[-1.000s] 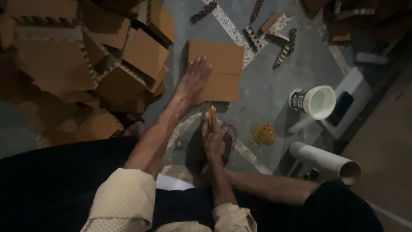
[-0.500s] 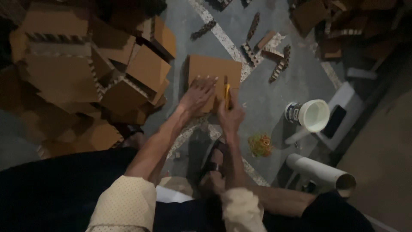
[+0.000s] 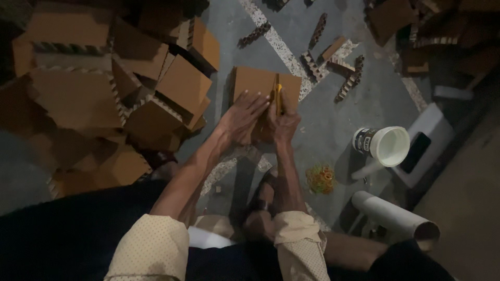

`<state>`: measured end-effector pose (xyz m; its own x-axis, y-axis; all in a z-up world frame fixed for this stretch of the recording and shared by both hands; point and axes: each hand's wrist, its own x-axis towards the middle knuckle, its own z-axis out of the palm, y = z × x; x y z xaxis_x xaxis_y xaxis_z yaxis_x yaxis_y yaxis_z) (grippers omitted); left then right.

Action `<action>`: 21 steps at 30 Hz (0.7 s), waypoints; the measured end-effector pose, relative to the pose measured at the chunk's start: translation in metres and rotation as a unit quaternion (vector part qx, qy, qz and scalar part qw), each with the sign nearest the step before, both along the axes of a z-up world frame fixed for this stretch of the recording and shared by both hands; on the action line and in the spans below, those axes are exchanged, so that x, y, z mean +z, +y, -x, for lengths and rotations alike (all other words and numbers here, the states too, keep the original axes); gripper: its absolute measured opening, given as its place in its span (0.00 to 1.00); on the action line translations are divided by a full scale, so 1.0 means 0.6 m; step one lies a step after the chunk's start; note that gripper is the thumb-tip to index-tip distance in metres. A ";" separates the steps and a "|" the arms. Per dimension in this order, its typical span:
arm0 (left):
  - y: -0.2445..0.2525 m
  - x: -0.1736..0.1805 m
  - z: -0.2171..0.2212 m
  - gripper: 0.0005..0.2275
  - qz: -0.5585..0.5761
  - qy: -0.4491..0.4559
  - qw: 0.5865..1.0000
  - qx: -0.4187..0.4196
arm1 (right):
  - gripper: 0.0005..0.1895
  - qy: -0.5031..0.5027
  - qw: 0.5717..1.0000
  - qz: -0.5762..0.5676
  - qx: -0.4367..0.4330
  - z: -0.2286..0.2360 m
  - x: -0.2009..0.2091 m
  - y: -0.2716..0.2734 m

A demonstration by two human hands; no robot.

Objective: The person sits on the floor and uses a yellow utility knife to cut rectangular pieces of corrugated cardboard. They repeatedly slice along the center of each piece, separate the halves, and set them aside.

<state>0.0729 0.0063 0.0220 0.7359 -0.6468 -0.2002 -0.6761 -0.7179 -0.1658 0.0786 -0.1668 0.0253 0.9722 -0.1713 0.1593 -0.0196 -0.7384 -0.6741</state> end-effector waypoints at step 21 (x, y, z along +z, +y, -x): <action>-0.005 -0.002 -0.004 0.57 0.062 0.092 0.994 0.019 | 0.23 0.009 0.999 0.023 0.027 -0.008 -0.024 -0.013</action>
<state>0.0756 0.0032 0.0210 0.7186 -0.6472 -0.2544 -0.6589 -0.7507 0.0484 0.0837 -0.1749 0.0111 0.9827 -0.1106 0.1486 0.0103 -0.7684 -0.6399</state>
